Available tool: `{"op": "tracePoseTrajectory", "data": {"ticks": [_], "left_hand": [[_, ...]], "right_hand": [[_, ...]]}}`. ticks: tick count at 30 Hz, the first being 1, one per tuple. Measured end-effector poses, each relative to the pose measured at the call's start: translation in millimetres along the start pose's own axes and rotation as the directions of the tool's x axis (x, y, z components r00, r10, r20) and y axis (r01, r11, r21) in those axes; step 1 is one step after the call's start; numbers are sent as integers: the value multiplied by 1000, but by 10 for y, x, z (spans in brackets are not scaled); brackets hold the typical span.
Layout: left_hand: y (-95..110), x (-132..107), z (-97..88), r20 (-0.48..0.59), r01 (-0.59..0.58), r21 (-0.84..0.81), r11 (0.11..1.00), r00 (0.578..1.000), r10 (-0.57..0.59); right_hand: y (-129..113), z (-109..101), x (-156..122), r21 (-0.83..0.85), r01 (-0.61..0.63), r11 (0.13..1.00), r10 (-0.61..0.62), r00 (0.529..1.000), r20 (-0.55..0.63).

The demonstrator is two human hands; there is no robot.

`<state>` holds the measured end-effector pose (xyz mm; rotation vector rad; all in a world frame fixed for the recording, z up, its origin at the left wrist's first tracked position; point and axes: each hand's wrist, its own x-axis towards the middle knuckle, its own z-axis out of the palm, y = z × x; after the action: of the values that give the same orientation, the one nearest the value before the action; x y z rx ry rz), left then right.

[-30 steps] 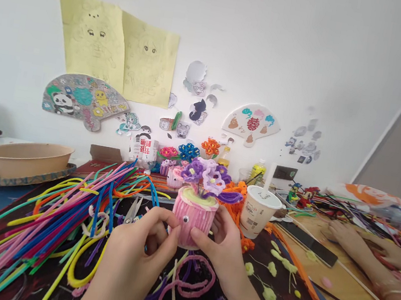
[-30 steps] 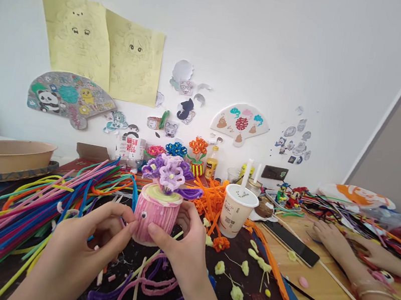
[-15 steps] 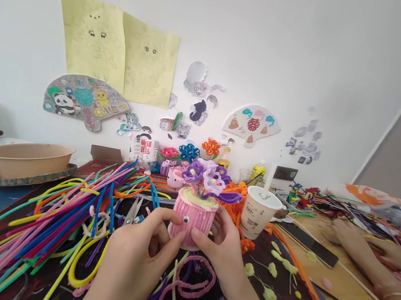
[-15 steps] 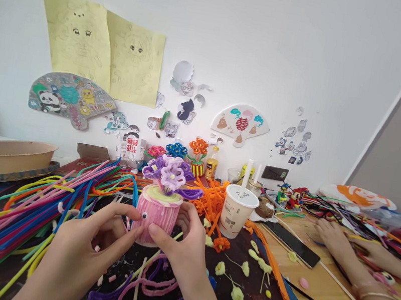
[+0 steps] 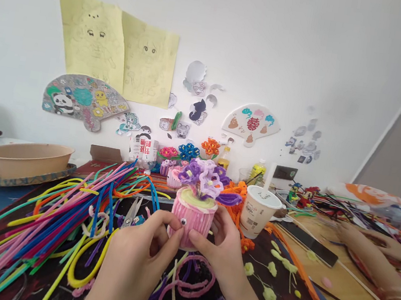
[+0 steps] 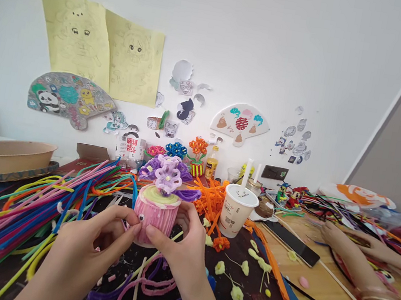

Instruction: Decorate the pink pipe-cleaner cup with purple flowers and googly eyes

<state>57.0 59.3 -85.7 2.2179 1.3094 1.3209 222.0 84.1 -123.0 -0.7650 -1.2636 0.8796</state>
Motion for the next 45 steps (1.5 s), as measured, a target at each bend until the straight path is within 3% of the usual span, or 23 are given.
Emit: {"op": "tracePoseTrajectory", "data": {"ticks": [4,8,12,21,29,37,41,45], "left_hand": [[103,24,-59,84,131,-136,982,989,-121],[106,40,-132,90,196,-249,948,980,-179],[45,45,-154,25,173,-239,955,985,-172],[122,33,-62,-93,86,-195,977,990,-106],[50,31,-93,-18,62,-144,988,998,-66],[49,26,-80,67,147,-263,953,989,-134],[37,29,-78,74,103,-252,962,993,-87],[27,33,-72,8,14,-180,984,1000,-13]], "right_hand": [[-18,10,0,12,-24,1000,24,1000,4],[-56,27,21,34,-48,998,51,995,-81],[-88,31,41,67,-49,997,58,989,-136],[-64,16,16,74,-54,996,62,992,-111],[-53,15,5,77,-46,996,53,995,-87],[-53,21,17,64,-50,997,56,995,-84],[-52,24,18,60,-52,997,58,994,-93],[-49,23,7,50,-47,998,51,995,-82]]}}
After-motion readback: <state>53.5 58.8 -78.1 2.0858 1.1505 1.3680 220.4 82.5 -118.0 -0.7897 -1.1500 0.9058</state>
